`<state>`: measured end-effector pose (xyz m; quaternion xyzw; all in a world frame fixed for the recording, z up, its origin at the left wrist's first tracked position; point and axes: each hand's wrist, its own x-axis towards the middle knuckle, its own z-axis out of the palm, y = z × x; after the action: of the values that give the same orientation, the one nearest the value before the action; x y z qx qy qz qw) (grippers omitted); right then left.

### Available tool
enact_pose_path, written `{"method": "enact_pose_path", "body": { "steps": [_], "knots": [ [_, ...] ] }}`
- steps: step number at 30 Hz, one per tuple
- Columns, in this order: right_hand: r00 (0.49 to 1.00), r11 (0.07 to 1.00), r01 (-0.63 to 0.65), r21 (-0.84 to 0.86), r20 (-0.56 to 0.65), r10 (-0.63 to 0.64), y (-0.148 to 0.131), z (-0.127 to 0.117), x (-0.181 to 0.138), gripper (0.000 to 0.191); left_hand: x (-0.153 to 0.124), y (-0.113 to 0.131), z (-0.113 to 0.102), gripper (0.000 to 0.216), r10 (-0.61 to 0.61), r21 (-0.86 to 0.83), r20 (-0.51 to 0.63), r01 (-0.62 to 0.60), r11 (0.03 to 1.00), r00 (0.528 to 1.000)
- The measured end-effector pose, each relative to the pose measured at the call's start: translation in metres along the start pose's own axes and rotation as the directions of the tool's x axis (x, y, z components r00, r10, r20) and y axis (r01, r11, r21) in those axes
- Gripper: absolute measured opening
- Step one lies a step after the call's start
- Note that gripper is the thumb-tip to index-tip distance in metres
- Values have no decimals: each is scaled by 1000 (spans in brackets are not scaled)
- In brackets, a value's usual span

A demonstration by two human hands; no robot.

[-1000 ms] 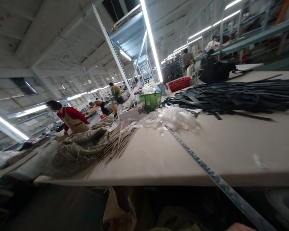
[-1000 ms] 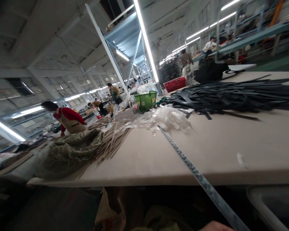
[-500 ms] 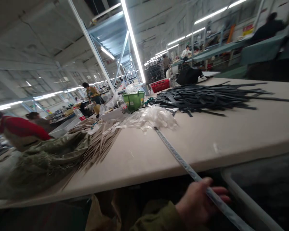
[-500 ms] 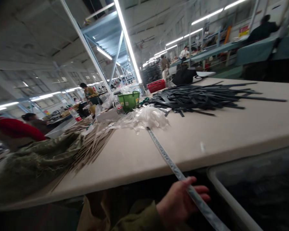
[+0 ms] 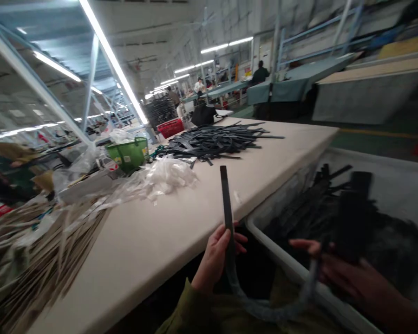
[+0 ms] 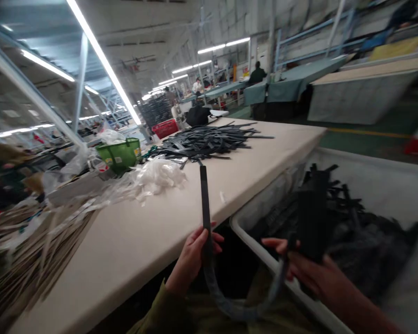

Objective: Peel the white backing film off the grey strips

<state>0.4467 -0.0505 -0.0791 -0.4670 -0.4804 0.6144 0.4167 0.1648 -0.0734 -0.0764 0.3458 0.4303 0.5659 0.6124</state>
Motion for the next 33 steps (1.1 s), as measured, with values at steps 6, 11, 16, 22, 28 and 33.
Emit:
{"method": "enact_pose_path", "body": {
  "steps": [6,11,16,22,28,33],
  "knots": [
    [992,972,115,203,18,-121,-19,12,29,38,-19,-32,13,47,-265,296,328,168,940,907],
    [979,968,193,159,31,-200,-18,9,28,33,-20,-46,14,47,-355,374,405,201,905,843],
    [964,975,222,33,-158,-214,-29,-9,23,36,-25,-54,8,49,-385,437,395,198,877,834],
    [943,964,266,-10,-207,-262,-43,-9,10,33,-11,-27,25,56,-262,546,430,-18,837,864],
    [967,971,239,-28,-85,-241,-39,17,-12,30,1,-16,84,41,-116,430,481,-119,895,869],
    [940,949,265,-172,-172,-294,-36,-10,-27,26,-9,-57,84,31,-209,542,471,-95,835,857]
  ]
}}
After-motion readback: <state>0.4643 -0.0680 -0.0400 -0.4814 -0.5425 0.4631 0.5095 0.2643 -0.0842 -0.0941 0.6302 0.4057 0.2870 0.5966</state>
